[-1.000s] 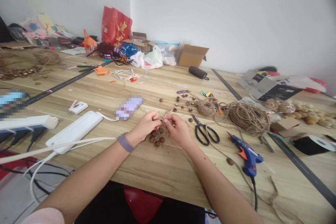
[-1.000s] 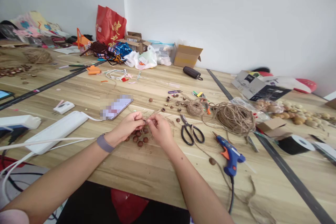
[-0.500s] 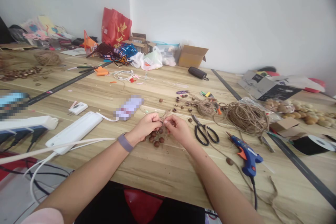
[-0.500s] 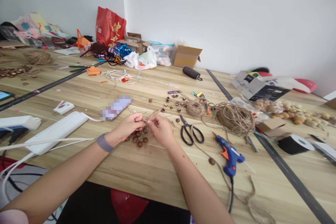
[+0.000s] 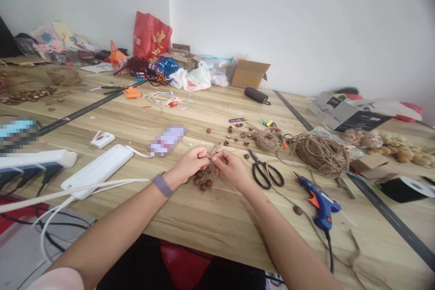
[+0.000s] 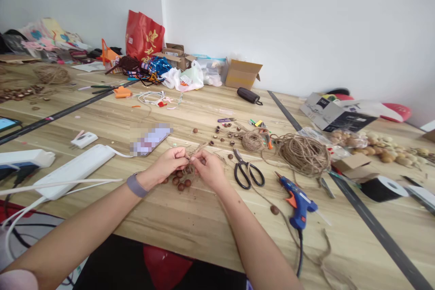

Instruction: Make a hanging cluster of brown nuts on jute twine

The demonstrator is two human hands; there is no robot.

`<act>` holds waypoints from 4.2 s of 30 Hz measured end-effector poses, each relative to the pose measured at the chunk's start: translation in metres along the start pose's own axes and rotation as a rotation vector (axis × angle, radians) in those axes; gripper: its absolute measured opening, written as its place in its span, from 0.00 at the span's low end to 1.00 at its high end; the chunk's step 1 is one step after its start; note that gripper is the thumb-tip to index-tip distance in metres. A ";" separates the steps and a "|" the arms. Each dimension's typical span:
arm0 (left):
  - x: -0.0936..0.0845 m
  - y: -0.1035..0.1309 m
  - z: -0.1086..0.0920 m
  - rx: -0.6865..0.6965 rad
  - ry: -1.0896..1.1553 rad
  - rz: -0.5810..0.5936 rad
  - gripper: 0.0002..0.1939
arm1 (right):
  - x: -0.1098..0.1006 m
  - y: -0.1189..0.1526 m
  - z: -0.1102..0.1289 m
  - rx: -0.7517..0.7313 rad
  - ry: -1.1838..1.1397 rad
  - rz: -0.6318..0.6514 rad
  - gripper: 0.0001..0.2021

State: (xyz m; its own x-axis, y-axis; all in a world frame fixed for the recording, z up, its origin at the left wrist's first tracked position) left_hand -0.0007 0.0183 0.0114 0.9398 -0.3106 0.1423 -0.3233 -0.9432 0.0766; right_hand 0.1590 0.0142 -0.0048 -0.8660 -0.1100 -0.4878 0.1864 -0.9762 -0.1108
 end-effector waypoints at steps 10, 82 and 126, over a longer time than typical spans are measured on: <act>0.001 0.002 -0.002 -0.050 0.012 0.038 0.14 | -0.002 -0.002 -0.002 -0.004 -0.056 0.021 0.13; 0.004 0.002 -0.001 -0.032 0.114 -0.016 0.09 | 0.002 -0.002 -0.006 0.081 -0.287 0.028 0.19; 0.003 -0.002 -0.004 -0.106 0.371 -0.142 0.06 | 0.003 -0.002 -0.004 0.043 -0.168 -0.111 0.13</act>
State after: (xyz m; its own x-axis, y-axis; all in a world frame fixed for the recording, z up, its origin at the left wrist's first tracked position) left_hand 0.0022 0.0197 0.0151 0.8786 -0.0959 0.4679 -0.2209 -0.9501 0.2201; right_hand 0.1578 0.0164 -0.0091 -0.9460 -0.0273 -0.3230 0.0687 -0.9907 -0.1174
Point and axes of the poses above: each hand's wrist, its own y-axis away from the middle knuckle, its own x-axis out of the palm, z = x × y, the point moved 1 cm from there along -y, towards the middle knuckle, and after that the axes turned 8 degrees about y, right-handed, at the moved point
